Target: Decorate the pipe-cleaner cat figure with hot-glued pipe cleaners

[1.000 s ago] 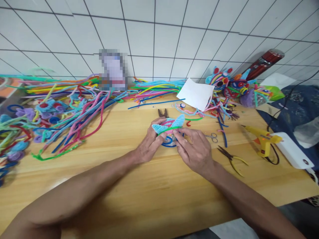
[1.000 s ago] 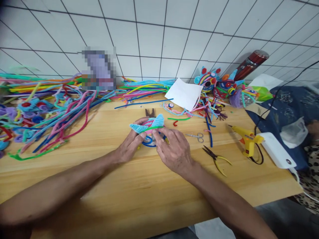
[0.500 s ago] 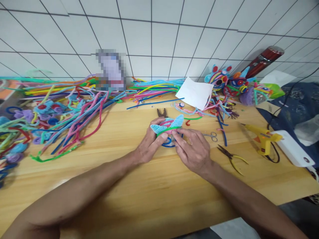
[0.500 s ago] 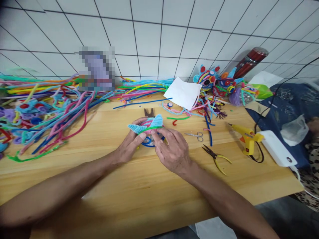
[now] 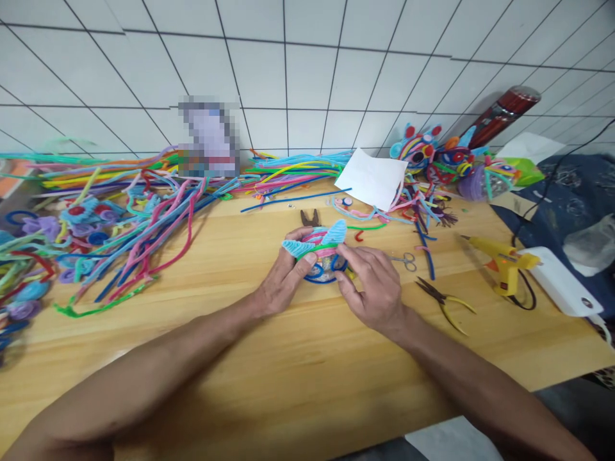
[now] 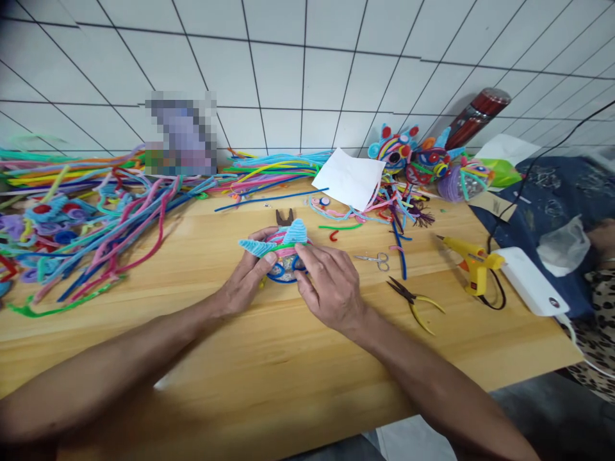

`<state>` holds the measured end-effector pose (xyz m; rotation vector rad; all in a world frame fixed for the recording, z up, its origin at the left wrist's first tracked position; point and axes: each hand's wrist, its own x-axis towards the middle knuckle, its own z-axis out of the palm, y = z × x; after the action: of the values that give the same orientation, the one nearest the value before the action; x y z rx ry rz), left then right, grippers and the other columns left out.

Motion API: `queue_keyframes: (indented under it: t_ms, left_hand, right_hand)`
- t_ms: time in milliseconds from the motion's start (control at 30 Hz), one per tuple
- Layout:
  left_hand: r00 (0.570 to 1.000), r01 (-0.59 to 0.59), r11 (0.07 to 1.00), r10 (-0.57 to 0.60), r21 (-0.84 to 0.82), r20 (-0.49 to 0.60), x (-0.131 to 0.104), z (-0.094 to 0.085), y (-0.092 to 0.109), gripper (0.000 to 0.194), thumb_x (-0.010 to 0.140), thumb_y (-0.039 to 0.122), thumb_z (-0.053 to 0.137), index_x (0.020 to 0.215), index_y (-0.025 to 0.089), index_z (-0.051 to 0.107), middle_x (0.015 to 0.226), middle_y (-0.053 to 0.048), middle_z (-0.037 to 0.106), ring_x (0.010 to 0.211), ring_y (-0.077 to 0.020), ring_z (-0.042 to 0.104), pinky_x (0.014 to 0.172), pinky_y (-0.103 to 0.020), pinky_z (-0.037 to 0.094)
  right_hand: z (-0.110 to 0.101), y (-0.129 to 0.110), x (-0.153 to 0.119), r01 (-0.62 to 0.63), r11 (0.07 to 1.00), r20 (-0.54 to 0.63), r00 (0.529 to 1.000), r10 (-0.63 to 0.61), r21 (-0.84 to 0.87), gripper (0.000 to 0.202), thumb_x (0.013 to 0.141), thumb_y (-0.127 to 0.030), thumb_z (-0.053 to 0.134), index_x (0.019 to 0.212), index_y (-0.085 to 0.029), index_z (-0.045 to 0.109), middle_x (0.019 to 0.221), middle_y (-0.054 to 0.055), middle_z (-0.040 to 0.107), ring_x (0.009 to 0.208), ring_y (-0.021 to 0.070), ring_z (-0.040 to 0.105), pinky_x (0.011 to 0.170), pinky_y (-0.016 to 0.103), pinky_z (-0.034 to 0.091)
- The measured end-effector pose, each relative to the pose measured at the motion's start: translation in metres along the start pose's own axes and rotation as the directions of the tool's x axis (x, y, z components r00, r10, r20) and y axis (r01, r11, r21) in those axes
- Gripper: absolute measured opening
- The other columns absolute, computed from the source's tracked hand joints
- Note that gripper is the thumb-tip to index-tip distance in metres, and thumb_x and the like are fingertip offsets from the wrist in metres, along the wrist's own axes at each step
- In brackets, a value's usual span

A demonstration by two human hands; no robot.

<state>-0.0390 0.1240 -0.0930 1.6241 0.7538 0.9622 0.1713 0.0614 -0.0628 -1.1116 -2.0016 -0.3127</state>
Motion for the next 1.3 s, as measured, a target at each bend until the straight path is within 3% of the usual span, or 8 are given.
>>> queue_keyframes:
  t_ms: [200, 367, 867, 1067, 1300]
  left_hand:
    - [1.0, 0.02, 1.0, -0.02, -0.002, 0.008, 0.0, -0.002, -0.002, 0.059, 0.11, 0.057, 0.052, 0.159, 0.027, 0.043, 0.165, -0.013, 0.048, 0.157, -0.033, 0.041, 0.132, -0.056, 0.035]
    - [1.0, -0.002, 0.999, 0.002, 0.036, -0.002, -0.001, -0.002, 0.0, 0.057, 0.111, 0.056, 0.052, 0.159, 0.027, 0.044, 0.164, -0.012, 0.049, 0.155, -0.0324, 0.044, 0.133, -0.056, 0.034]
    - [0.999, -0.025, 0.999, 0.024, 0.035, 0.025, -0.001, -0.003, -0.001, 0.055, 0.111, 0.055, 0.052, 0.158, 0.027, 0.044, 0.164, -0.012, 0.05, 0.16, -0.0325, 0.037, 0.133, -0.057, 0.034]
    - [0.999, -0.034, 0.999, 0.033, 0.041, 0.025, -0.001, -0.003, -0.003, 0.056, 0.111, 0.055, 0.052, 0.159, 0.028, 0.043, 0.166, -0.013, 0.047, 0.161, -0.0328, 0.037, 0.134, -0.058, 0.033]
    - [0.998, -0.053, 0.997, 0.051, 0.055, 0.03, -0.001, -0.002, -0.002, 0.054, 0.111, 0.053, 0.052, 0.159, 0.028, 0.044, 0.167, -0.013, 0.046, 0.162, -0.0328, 0.035, 0.133, -0.058, 0.033]
  right_hand:
    - [-0.003, 0.009, 0.004, -0.156, 0.981, -0.082, 0.983, 0.165, 0.111, 0.043, 0.099, -0.011, 0.066, 0.139, -0.025, 0.066, 0.115, 0.01, 0.081, 0.105, 0.0262, 0.077, 0.092, 0.044, 0.064]
    - [-0.001, 0.011, 0.004, -0.134, 0.986, -0.076, 0.987, 0.142, 0.098, 0.023, 0.098, -0.01, 0.067, 0.114, -0.024, 0.073, 0.104, 0.008, 0.078, 0.098, 0.0237, 0.075, 0.086, 0.04, 0.063]
    - [-0.004, 0.016, 0.007, -0.05, 0.998, 0.015, 0.999, 0.049, 0.048, 0.018, 0.1, -0.013, 0.068, 0.113, -0.023, 0.075, 0.109, 0.009, 0.078, 0.097, 0.0234, 0.073, 0.086, 0.04, 0.06]
    - [-0.001, 0.017, 0.004, -0.099, 0.987, -0.02, 0.995, 0.102, 0.13, 0.024, 0.1, -0.012, 0.068, 0.12, -0.025, 0.073, 0.108, 0.008, 0.079, 0.101, 0.0239, 0.074, 0.089, 0.041, 0.062]
    - [0.0, 0.016, 0.005, -0.045, 0.992, -0.026, 0.998, 0.049, 0.115, 0.028, 0.101, -0.008, 0.066, 0.121, -0.025, 0.075, 0.106, 0.007, 0.08, 0.097, 0.0217, 0.075, 0.087, 0.037, 0.062]
